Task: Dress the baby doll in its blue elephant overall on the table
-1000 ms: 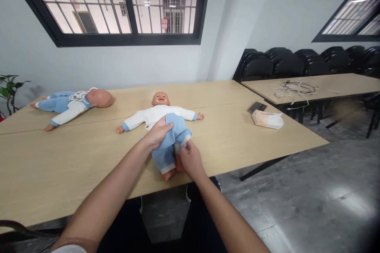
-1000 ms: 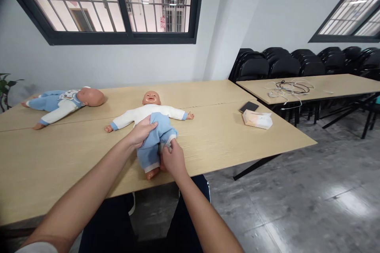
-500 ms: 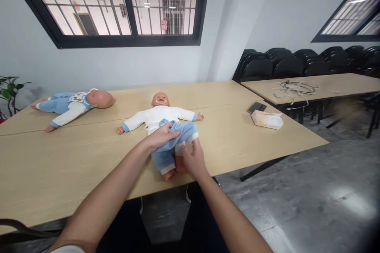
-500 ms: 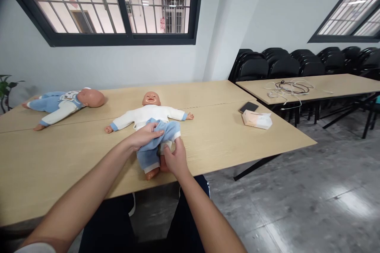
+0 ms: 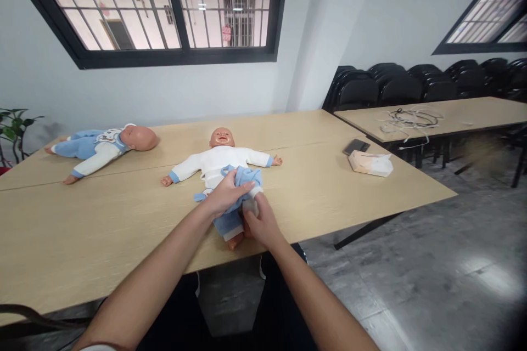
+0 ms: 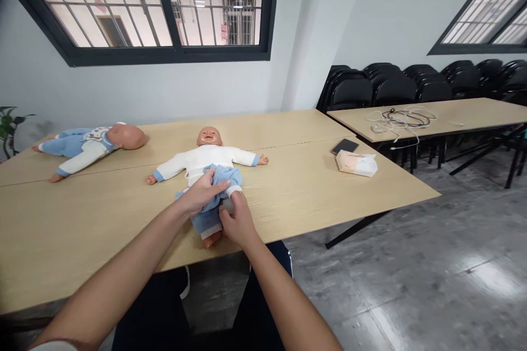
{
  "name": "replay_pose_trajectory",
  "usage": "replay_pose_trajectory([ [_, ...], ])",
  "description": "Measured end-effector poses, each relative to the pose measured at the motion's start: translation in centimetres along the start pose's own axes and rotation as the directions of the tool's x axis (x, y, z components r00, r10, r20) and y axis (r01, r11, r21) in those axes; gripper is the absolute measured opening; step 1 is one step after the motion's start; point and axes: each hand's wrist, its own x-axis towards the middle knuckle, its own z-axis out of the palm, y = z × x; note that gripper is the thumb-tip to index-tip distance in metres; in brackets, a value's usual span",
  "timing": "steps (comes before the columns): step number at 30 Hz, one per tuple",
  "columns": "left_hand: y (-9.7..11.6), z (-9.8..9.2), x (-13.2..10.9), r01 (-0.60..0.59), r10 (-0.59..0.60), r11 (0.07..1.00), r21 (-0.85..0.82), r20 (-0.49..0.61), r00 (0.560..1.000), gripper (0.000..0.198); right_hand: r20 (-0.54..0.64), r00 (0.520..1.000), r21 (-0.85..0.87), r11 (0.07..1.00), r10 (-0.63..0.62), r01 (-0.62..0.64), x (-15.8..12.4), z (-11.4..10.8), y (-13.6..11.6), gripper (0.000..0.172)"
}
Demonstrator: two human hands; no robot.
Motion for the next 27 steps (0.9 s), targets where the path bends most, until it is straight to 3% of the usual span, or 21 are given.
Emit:
replay_pose_trajectory([
  [4,0.3,-0.3,-0.8,0.008,-0.003,0.935,0.355,-0.015,1.000,0.079,0.029,1.000,0.031,1.000,0.001,-0.002,-0.1,0.0,0.3,0.035],
  [8,1.0,-0.7,-1.1,-0.030,-0.007,0.827,0.561,0.063,0.998,0.057,0.052,0.998,0.079,0.996,0.028,-0.032,-0.6,-1.7,0.6,0.031],
  [10,1.3,-0.9,-1.3,-0.078,-0.005,0.790,0.609,0.134,0.991,0.040,-0.056,0.997,0.127,0.991,0.060,-0.052,-0.4,-3.3,0.8,0.023],
  [13,1.8,-1.0,-1.6,-0.216,-0.013,0.681,0.700,0.306,0.952,0.024,-0.187,0.981,0.145,0.989,0.054,-0.027,1.5,-5.1,0.8,0.030],
  [15,2.0,-0.9,-1.8,-0.322,-0.052,0.580,0.748,0.428,0.902,0.026,-0.090,0.995,0.099,0.994,0.049,-0.040,3.8,-5.5,0.6,0.027],
  [17,2.1,-0.7,-2.0,-0.396,-0.087,0.477,0.785,0.490,0.867,0.028,0.093,0.987,0.003,0.991,0.131,-0.131,6.2,-5.1,0.4,0.044],
  [20,2.0,-0.6,-2.3,-0.454,-0.091,0.332,0.827,0.508,0.857,0.027,0.309,0.893,-0.211,0.939,0.327,-0.271,8.7,-4.1,0.4,0.057],
  [22,1.9,-0.6,-2.6,-0.468,-0.066,0.270,0.841,0.502,0.863,0.028,0.348,0.851,-0.280,0.909,0.395,-0.308,9.3,-3.8,0.5,0.049],
  [27,0.9,-0.6,-3.4,-0.424,0.037,0.183,0.887,0.425,0.904,0.047,0.224,0.876,-0.104,0.905,0.426,-0.413,9.4,-5.0,0.7,0.024],
])
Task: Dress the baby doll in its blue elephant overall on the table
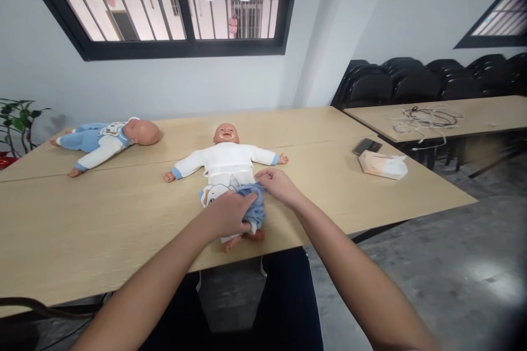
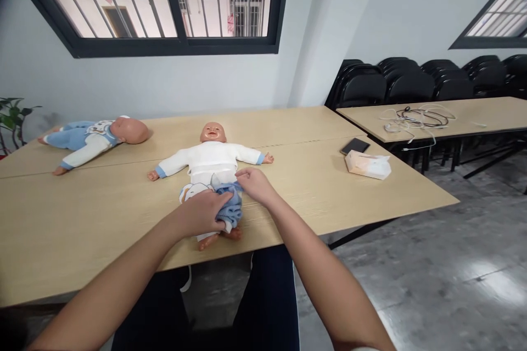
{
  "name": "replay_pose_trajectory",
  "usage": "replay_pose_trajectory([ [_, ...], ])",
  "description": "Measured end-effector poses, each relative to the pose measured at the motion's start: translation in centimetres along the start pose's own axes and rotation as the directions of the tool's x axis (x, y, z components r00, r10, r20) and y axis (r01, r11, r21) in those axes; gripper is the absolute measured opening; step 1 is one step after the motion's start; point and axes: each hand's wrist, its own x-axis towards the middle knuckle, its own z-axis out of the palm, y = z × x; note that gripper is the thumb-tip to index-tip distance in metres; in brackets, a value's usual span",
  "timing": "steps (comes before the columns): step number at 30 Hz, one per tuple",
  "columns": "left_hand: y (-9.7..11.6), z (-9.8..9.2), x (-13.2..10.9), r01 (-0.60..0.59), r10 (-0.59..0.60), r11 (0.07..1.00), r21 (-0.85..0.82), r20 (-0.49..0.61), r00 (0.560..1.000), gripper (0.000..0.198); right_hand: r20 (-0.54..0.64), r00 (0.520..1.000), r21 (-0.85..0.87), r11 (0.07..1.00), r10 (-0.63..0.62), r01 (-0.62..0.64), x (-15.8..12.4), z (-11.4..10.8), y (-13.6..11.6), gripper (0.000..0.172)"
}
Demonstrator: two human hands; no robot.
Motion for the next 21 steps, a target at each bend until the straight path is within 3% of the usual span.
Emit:
replay_pose_trajectory([
  [3,0.3,0.7,-0.4,0.112,-0.110,0.993,0.044,-0.052,0.993,0.057,-0.053,0.997,0.087,0.995,0.059,-0.054,0.5,-1.1,0.4,0.016],
  [5,0.7,1.1,-0.6,0.142,-0.137,0.989,0.047,-0.089,0.987,0.049,0.025,0.994,0.066,0.992,0.105,-0.106,1.3,-1.5,0.7,0.007],
  [11,1.4,1.0,-1.0,-0.063,0.067,0.997,0.046,-0.110,0.992,0.022,0.237,0.953,-0.053,0.982,0.189,-0.181,4.4,-0.2,0.6,0.041],
  [14,1.2,1.0,-1.0,-0.109,0.111,0.994,0.029,-0.077,0.991,0.022,0.301,0.924,-0.101,0.971,0.237,-0.216,5.2,1.1,0.0,0.035],
  [16,1.0,1.0,-1.1,-0.121,0.122,0.993,0.007,-0.060,0.991,0.023,0.282,0.917,-0.096,0.959,0.282,-0.266,5.6,1.8,-0.4,0.028],
  [19,0.7,1.1,-1.5,-0.111,0.110,0.992,-0.057,-0.023,0.994,0.023,0.240,0.910,-0.002,0.937,0.339,-0.349,6.1,2.0,-0.6,0.021],
  [21,0.7,1.0,-1.7,-0.109,0.112,0.989,-0.096,0.029,0.993,0.021,0.281,0.886,0.109,0.905,0.370,-0.412,6.6,1.6,-0.7,0.019],
])
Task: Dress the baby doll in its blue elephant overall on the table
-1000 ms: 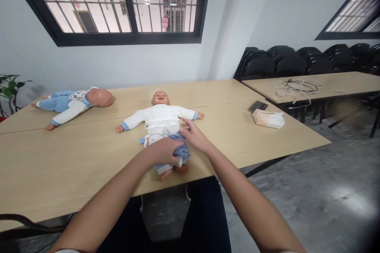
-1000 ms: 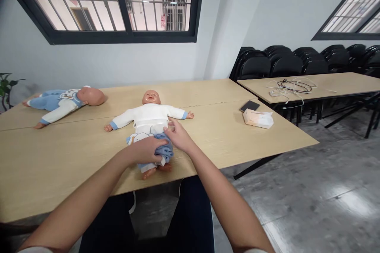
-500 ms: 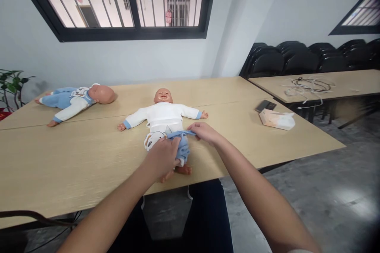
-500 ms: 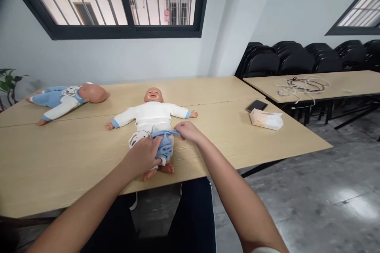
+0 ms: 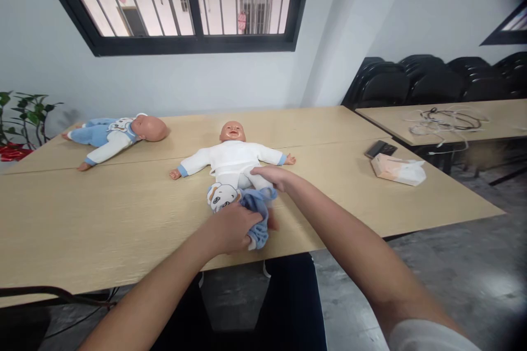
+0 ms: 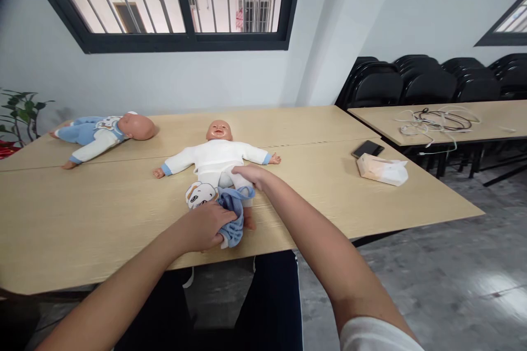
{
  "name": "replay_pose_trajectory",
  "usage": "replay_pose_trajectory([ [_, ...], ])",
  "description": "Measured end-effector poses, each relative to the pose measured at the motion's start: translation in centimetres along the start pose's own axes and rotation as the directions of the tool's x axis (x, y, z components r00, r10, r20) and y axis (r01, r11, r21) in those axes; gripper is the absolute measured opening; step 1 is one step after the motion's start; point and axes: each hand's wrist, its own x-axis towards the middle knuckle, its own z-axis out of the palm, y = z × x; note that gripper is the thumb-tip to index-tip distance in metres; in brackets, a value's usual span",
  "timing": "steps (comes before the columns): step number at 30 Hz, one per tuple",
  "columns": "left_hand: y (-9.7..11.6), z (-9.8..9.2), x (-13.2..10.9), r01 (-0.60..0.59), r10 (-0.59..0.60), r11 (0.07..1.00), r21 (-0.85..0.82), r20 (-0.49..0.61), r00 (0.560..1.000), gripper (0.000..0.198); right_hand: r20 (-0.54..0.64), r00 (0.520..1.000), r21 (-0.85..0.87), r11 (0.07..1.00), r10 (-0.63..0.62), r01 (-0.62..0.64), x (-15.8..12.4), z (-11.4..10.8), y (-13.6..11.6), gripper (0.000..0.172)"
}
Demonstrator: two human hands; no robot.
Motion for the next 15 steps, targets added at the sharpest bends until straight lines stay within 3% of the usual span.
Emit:
replay_pose_trajectory([
  [5,-0.1,-0.2,0.4,-0.097,0.099,0.995,-0.020,0.139,0.985,0.010,0.210,0.975,0.325,0.935,0.078,-0.144,0.4,-1.5,-1.5,0.018],
  [11,-0.5,0.9,1.5,-0.148,0.144,0.989,0.022,0.118,0.982,0.014,0.156,0.988,0.624,0.774,0.010,-0.106,-0.8,-0.6,-3.8,0.015],
  [15,-0.5,1.5,1.7,-0.152,0.144,0.986,0.069,0.109,0.984,0.014,0.098,0.991,0.601,0.799,-0.094,0.016,-2.1,1.4,-3.2,0.013],
])
